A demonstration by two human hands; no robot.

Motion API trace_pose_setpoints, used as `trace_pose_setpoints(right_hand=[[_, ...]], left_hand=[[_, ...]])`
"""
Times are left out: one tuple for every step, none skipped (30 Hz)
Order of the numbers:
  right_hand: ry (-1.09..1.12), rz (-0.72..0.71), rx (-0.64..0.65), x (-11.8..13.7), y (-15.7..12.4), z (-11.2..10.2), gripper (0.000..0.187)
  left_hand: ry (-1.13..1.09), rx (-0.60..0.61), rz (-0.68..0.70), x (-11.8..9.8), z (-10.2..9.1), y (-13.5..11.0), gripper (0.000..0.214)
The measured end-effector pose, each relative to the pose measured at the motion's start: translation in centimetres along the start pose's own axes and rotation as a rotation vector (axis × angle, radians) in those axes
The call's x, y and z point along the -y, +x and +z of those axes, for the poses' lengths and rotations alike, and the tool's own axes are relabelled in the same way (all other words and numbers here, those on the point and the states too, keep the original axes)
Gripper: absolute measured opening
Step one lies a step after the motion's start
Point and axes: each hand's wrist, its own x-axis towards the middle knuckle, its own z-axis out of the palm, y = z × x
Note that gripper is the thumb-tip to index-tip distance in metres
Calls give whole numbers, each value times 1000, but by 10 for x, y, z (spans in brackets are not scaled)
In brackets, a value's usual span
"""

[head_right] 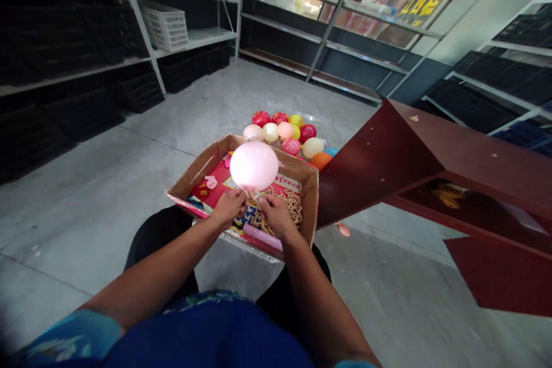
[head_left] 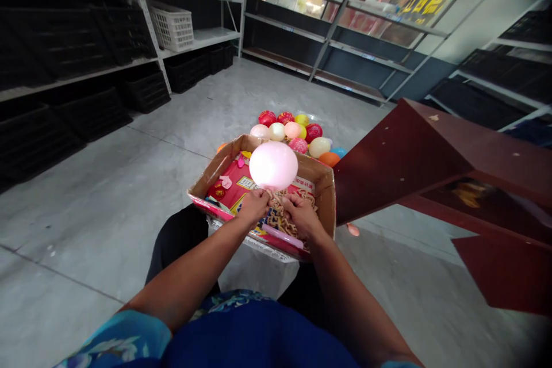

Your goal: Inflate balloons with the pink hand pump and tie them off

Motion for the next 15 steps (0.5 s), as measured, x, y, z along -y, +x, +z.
trace_pose_setpoints(right_hand=[[27, 17, 11, 2, -2, 2, 28], [48, 23, 20, 3, -4, 3, 29], [61, 21, 28, 4, -6, 5, 29], [65, 13, 35, 5, -8, 7, 28], [63, 0, 44, 6, -9, 8, 28], [53, -17, 51, 7, -10, 8, 27], [37, -40, 56, 8, -10, 8, 25], [13, -67, 58, 9, -11, 8, 23], [-23, -102, 55, 10, -10, 7, 20], [-72, -145, 49, 12, -10, 7, 18], [-128, -190, 43, 13, -9, 6, 15], [-181, -234, 38, 14, -8, 6, 13], [-224, -272, 33, 15, -7, 6, 11], [-249, -304, 24, 15, -5, 7, 10], [-254, -324, 12, 16, -4, 9, 10]], left_hand=[[87, -30, 37, 3, 0, 2, 19], [158, -55, 65, 5, 0, 4, 20], [213, -73, 87, 7, 0, 5, 21], [254, -87, 109, 8, 0, 6, 22], [284, -98, 131, 9, 0, 7, 22], [309, -107, 152, 9, 1, 7, 23], [333, -116, 174, 10, 1, 7, 24], [360, -124, 195, 10, 1, 7, 24], [391, -133, 215, 10, 1, 7, 25], [428, -140, 230, 9, 1, 7, 25], [472, -145, 239, 9, 1, 7, 25], [517, -147, 247, 9, 1, 7, 24], [562, -145, 258, 9, 1, 7, 23], [599, -137, 271, 8, 1, 7, 23], [624, -129, 285, 8, 2, 7, 22]])
